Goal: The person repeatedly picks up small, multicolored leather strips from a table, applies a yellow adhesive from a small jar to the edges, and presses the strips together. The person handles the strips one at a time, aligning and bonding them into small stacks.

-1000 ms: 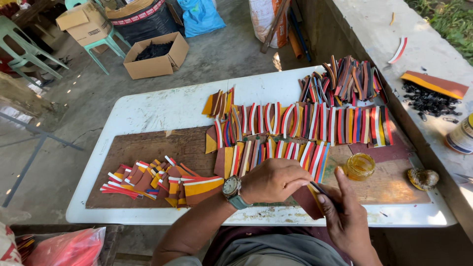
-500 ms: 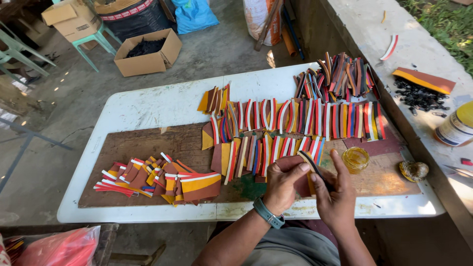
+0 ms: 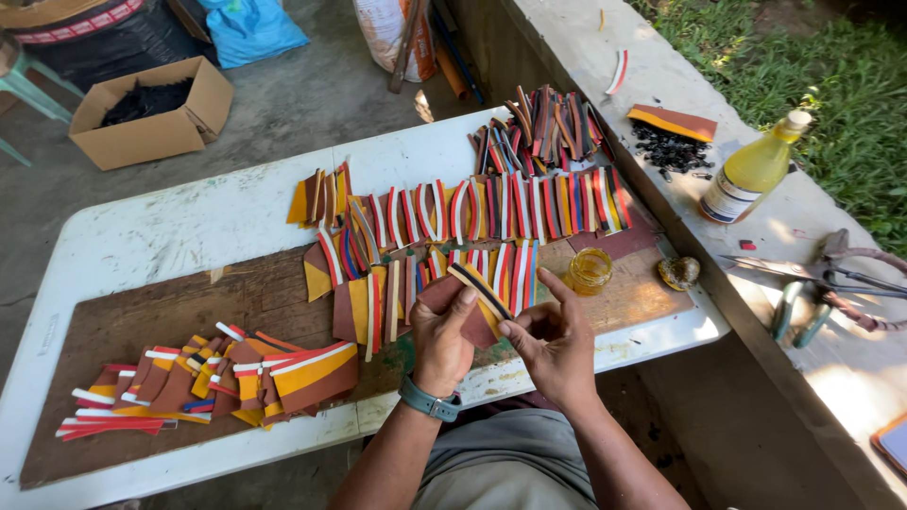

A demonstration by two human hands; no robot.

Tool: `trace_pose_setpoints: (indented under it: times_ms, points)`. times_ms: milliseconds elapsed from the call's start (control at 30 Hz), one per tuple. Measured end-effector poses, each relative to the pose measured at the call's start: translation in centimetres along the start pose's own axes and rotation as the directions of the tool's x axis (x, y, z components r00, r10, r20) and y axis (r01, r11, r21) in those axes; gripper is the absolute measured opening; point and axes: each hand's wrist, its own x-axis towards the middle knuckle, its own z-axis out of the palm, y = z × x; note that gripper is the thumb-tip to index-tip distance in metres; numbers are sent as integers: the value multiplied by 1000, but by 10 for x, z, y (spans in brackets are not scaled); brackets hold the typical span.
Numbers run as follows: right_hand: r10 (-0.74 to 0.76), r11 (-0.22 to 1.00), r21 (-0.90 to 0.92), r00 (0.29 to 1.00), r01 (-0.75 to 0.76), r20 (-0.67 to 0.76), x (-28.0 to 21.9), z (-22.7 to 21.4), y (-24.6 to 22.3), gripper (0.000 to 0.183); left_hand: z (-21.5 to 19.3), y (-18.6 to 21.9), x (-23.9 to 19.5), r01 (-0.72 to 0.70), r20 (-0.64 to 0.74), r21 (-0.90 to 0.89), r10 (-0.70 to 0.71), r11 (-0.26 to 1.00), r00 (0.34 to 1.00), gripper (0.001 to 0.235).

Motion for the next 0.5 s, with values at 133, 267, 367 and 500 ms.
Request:
trace_pose_setpoints:
  times_ms: [133,267,367,500]
  points:
    - [44,996,78,999,-45,26,-2,5,4,85,1,1,2,-11,-31,25,12,1000,999,22]
    - [-48,999,-9,999,48,23,8,-11,8,85,-1,6,1,-9,-40,17,10,1000,999,21]
    - [-333,779,-552,942,298,40,40,-76,7,74,-15,22,4,-14,78,49,11,999,997,17]
    - [-103,375,-882,959,285,266,87,-118,12,51,-28,34,-2,57,21,223,-63,973,998,16]
